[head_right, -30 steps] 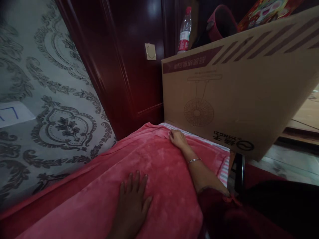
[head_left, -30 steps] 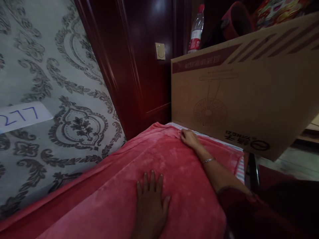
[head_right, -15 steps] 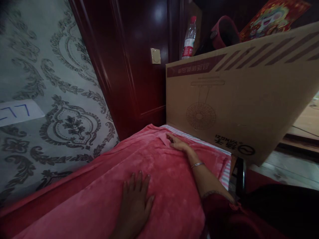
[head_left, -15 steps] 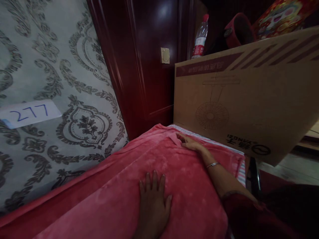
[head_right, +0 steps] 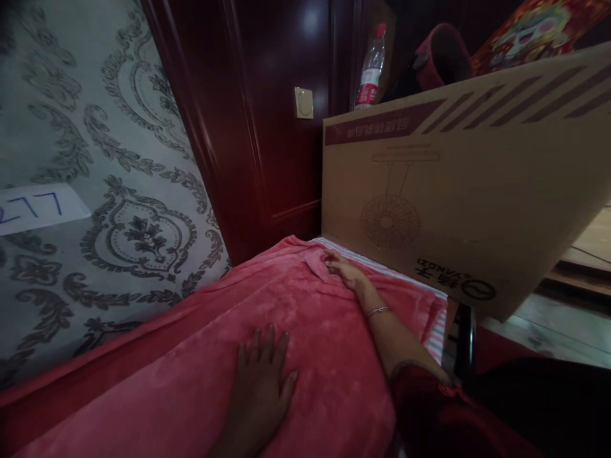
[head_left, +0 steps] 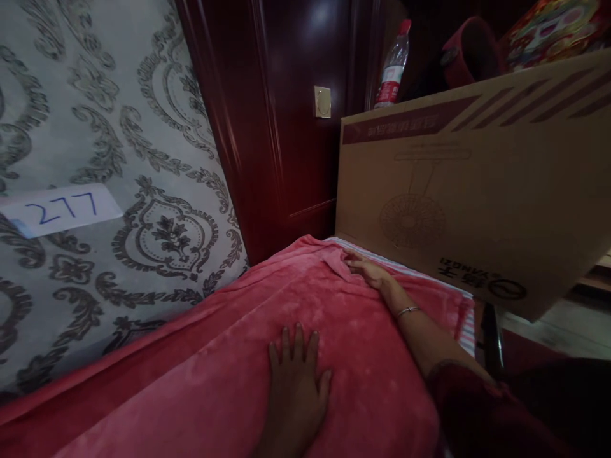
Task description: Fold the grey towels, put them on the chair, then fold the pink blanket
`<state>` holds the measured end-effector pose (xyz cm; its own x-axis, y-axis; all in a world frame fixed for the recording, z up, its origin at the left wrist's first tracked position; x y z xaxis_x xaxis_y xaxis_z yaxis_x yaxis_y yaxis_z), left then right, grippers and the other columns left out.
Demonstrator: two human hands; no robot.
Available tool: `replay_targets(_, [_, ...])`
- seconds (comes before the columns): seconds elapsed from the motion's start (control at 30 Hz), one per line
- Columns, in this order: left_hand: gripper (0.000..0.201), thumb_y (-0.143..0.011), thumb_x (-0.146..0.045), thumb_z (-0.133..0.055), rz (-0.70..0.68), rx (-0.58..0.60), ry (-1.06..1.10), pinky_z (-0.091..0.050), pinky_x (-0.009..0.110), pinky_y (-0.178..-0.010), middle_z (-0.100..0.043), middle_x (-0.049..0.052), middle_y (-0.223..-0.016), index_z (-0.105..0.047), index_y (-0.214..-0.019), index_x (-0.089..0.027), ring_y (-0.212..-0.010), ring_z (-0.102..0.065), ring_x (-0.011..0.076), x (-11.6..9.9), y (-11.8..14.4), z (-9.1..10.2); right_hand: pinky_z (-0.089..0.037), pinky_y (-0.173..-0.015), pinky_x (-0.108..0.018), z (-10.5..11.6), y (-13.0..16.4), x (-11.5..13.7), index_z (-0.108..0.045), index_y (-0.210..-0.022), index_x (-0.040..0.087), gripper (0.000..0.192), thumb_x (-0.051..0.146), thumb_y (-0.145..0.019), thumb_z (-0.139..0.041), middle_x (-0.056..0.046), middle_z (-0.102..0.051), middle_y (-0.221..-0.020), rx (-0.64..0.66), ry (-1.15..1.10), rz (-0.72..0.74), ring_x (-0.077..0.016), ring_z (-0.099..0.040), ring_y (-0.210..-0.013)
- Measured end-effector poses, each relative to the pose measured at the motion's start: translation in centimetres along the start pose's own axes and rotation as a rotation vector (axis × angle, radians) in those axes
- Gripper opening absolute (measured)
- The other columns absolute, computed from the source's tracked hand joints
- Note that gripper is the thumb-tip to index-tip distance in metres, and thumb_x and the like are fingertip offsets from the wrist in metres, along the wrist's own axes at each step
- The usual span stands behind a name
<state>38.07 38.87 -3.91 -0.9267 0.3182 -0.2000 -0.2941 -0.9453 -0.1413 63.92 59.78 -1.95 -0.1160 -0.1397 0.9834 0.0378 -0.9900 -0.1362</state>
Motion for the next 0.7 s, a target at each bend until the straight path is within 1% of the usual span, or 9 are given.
replay_targets(0.07, [0.062, -0.095, -0.043, -0.047, -0.003, -0.005, 0.002, -0.012, 0.064, -0.123, -0.026, 0.007, -0.168, -0.04, -0.156, -0.031, -0.155, -0.017, 0.0374, 0.0, 0.0, 0.0, -0.054, -0.092, -0.036, 0.3, -0.2, -0.7, -0.054, -0.144, 0.024, 0.064, 0.032, -0.08, -0.06, -0.007, -0.069, -0.121, -0.045, -0.013, -0.069, -0.0219, -0.066, -0.102])
replay_targets(0.13, [0.062, -0.095, -0.042, -0.047, -0.004, -0.004, 0.0, -0.011, 0.065, -0.123, -0.026, 0.007, -0.168, -0.04, -0.156, -0.031, -0.155, -0.016, 0.0377, -0.1, 0.0, 0.0, -0.054, -0.092, -0.036, 0.4, -0.5, -1.0, -0.052, -0.146, 0.027, 0.065, 0.036, -0.082, -0.06, -0.006, -0.068, -0.123, -0.071, 0.007, -0.074, -0.0213, -0.066, -0.103])
replay_targets(0.23, [0.061, -0.095, -0.043, -0.047, 0.0, -0.007, 0.007, -0.011, 0.065, -0.123, -0.027, 0.007, -0.168, -0.041, -0.155, -0.03, -0.155, -0.016, 0.0381, -0.1, 0.1, 0.0, -0.053, -0.092, -0.034, 0.6, -0.9, -0.4, -0.049, -0.149, 0.027, 0.069, 0.034, -0.081, -0.059, -0.007, -0.067, -0.126, -0.128, 0.072, 0.023, -0.0204, -0.065, -0.107])
replay_targets(0.3, [0.061, -0.095, -0.044, -0.047, 0.001, -0.008, 0.024, -0.01, 0.064, -0.123, -0.027, 0.007, -0.167, -0.042, -0.155, -0.03, -0.155, -0.016, 0.0382, -0.1, 0.1, 0.0, -0.055, -0.089, -0.035, 1.1, -1.3, 0.5, -0.049, -0.15, 0.022, 0.072, 0.03, -0.079, -0.057, -0.007, -0.07, -0.118, -0.206, 0.161, 0.105, -0.0211, -0.066, -0.102])
replay_targets(0.37, [0.061, -0.095, -0.045, -0.046, -0.003, -0.006, 0.042, -0.01, 0.065, -0.123, -0.027, 0.006, -0.167, -0.041, -0.155, -0.031, -0.155, -0.016, 0.0381, 0.0, 0.1, 0.0, -0.055, -0.09, -0.037, 1.8, -2.1, 1.6, -0.053, -0.145, 0.018, 0.068, 0.026, -0.078, -0.053, -0.008, -0.071, -0.114, -0.282, 0.245, 0.157, -0.022, -0.067, -0.1])
replay_targets(0.47, [0.062, -0.096, -0.044, -0.045, -0.006, -0.004, 0.057, -0.009, 0.065, -0.124, -0.023, 0.004, -0.169, -0.039, -0.156, -0.033, -0.156, -0.014, 0.0374, 0.0, 0.3, -0.1, -0.049, -0.1, -0.037, 2.8, -3.9, 3.6, -0.064, -0.131, 0.016, 0.055, 0.02, -0.078, -0.049, -0.01, -0.069, -0.125, -0.342, 0.323, 0.204, -0.0227, -0.062, -0.115])
replay_targets(0.53, [0.062, -0.095, -0.043, -0.045, -0.004, -0.003, 0.063, -0.009, 0.064, -0.124, -0.021, 0.003, -0.169, -0.038, -0.156, -0.032, -0.156, -0.012, 0.0368, 0.1, 0.3, -0.1, -0.045, -0.106, -0.036, 3.4, -5.4, 4.6, -0.069, -0.123, 0.016, 0.05, 0.015, -0.077, -0.047, -0.01, -0.068, -0.129, -0.365, 0.376, 0.22, -0.0228, -0.059, -0.122])
replay_targets(0.6, [0.063, -0.095, -0.043, -0.046, -0.005, 0.002, 0.069, -0.008, 0.064, -0.124, -0.02, 0.003, -0.169, -0.037, -0.157, -0.032, -0.156, -0.011, 0.0364, 0.1, 0.4, -0.2, -0.043, -0.107, -0.037, 4.0, -6.9, 5.1, -0.07, -0.119, 0.016, 0.049, 0.012, -0.077, -0.046, -0.01, -0.069, -0.127, -0.384, 0.428, 0.211, -0.0234, -0.06, -0.121])
replay_targets(0.7, [0.064, -0.095, -0.042, -0.047, -0.003, 0.012, 0.079, -0.007, 0.065, -0.124, -0.021, 0.003, -0.169, -0.037, -0.157, -0.033, -0.157, -0.01, 0.0362, 0.0, 0.4, -0.4, -0.044, -0.106, -0.037, 4.5, -8.6, 4.5, -0.071, -0.118, 0.014, 0.048, 0.01, -0.077, -0.046, -0.012, -0.071, -0.123, -0.415, 0.502, 0.169, -0.0244, -0.062, -0.117])
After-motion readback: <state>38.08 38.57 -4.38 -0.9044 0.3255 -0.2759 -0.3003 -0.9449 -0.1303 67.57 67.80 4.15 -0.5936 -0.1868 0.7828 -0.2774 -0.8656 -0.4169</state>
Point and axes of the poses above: each hand's wrist, its own y-axis away from the middle knuckle, its own z-axis out of the back of the hand, x = y × z, the point moved 9 cm from there along -y, towards the middle knuckle
